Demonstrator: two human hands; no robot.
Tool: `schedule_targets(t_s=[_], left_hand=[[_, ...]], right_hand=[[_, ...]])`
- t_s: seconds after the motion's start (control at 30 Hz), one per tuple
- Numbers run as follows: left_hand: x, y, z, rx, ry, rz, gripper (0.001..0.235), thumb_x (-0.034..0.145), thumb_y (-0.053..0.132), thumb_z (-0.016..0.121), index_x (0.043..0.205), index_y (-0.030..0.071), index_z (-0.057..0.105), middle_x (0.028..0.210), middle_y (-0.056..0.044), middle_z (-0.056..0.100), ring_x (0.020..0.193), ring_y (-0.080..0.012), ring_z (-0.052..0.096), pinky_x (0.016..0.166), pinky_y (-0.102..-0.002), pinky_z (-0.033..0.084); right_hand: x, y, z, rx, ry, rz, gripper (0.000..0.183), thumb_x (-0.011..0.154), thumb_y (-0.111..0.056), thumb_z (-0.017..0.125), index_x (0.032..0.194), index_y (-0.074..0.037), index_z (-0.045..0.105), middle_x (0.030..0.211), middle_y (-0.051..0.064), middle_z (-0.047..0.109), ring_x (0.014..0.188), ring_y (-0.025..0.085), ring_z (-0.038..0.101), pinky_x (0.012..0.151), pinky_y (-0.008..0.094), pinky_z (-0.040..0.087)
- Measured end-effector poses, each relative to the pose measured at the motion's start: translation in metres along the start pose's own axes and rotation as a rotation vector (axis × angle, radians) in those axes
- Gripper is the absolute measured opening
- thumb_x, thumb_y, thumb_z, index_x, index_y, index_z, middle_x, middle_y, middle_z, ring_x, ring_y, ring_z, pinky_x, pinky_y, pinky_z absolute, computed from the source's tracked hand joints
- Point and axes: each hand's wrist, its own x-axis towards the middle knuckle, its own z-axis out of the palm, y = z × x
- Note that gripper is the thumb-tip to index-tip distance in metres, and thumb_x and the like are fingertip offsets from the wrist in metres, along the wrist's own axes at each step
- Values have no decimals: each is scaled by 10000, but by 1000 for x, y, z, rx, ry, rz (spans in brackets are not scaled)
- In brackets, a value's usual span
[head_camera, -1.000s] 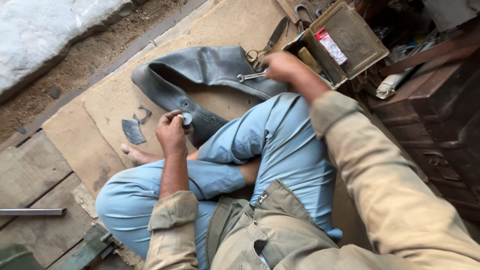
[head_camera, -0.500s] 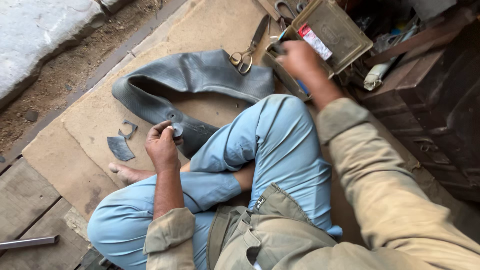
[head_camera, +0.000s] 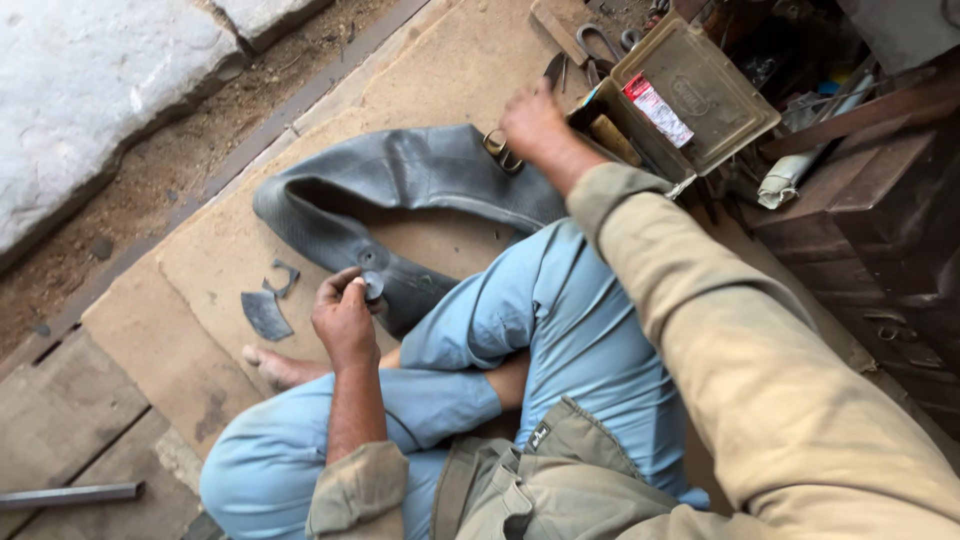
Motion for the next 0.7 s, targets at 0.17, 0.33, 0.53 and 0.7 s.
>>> schedule_targets(t_s=[0.17,0.33,0.53,0.7], left_hand=[[7,-3,4,37,6,-14,146,954,60,614,1074,0,673,924,-65,705,708,-117,659,545,-247,532],[11,-6,2,56,-21,20,151,957,63,621,1080,2,682,925,-57,684,708,-110,647,557,-245,542],[-1,13,8,79,-5,1,143,955,52,601,1065,7,681,922,-64,701,708,-117,661,565,-246,543],[-7,17,9,83,3,2,136,956,39,599,1061,3,677,916,-72,698,706,-124,662,564,-248,538]], right_hand=[[5,-1,18,-28,69,-54,221,921,-175,619,1057,-248,777,1149,52,702,1214,252,603,1155,651,267],[-32,8,-61,576,258,184,140,1014,-163,639,1140,-161,700,1061,106,714,1082,305,668,992,493,479],[-85,65,-112,740,1089,-7,154,1033,4,644,1162,-82,648,1142,128,709,1040,357,708,901,432,587],[-144,170,-103,557,998,404,217,1105,-193,752,997,-20,682,877,207,674,794,412,636,696,492,480]])
